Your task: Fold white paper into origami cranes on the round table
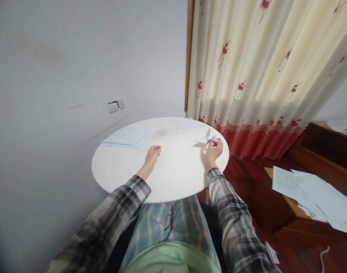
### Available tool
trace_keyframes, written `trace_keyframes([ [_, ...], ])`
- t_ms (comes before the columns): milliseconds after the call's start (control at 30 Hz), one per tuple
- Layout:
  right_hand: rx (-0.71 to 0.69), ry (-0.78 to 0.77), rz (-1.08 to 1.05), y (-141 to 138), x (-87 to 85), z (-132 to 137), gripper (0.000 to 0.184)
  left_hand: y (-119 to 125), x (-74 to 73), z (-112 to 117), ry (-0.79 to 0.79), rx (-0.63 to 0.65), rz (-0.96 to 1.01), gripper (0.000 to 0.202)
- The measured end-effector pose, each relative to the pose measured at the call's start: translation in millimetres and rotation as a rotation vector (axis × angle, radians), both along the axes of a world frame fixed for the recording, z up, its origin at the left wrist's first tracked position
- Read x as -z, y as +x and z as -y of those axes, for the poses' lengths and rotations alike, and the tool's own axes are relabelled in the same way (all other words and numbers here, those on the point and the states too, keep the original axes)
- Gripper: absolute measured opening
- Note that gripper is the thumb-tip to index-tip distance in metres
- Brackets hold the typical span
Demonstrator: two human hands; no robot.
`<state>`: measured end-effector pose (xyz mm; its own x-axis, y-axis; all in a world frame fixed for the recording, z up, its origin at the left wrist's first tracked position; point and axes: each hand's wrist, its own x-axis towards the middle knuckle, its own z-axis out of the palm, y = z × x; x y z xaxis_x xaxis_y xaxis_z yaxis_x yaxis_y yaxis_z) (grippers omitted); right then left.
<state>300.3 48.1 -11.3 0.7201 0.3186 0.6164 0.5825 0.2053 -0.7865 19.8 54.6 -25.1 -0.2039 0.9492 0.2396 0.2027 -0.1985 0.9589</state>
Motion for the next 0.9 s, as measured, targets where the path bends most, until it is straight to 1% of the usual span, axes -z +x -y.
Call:
trace_keyframes([
  [67, 0.060, -0.006, 0.008, 13, 1.3, -5, 0.011, 0, -0.5, 0, -0.002, -0.011, -0.033, 0.022],
  [133, 0.074, -0.031, 0.018, 21, 2.3, -10, 0.011, -1, -0.1, 0, 0.004, -0.012, -0.068, 0.023],
  [233, 0.058, -0.087, 0.036, 32, 4.4, -20, 0.012, -5, 1.5, -3, 0.022, -0.029, -0.130, 0.024],
  [433, 0.008, -0.106, 0.120, 56, 10.6, -38, 0.015, -20, 3.1, -8, 0.042, -0.065, -0.179, 0.024],
  [600, -0.036, -0.115, 0.141, 69, 14.3, -50, 0.017, -31, 2.9, -13, 0.061, -0.091, -0.169, 0.020],
  [767, -0.040, -0.143, 0.067, 76, 17.1, -57, 0.020, -38, 3.0, -18, 0.071, -0.090, -0.105, 0.015],
  [900, -0.050, -0.153, 0.053, 78, 17.5, -60, 0.022, -41, 3.9, -20, 0.070, -0.090, -0.075, 0.014],
])
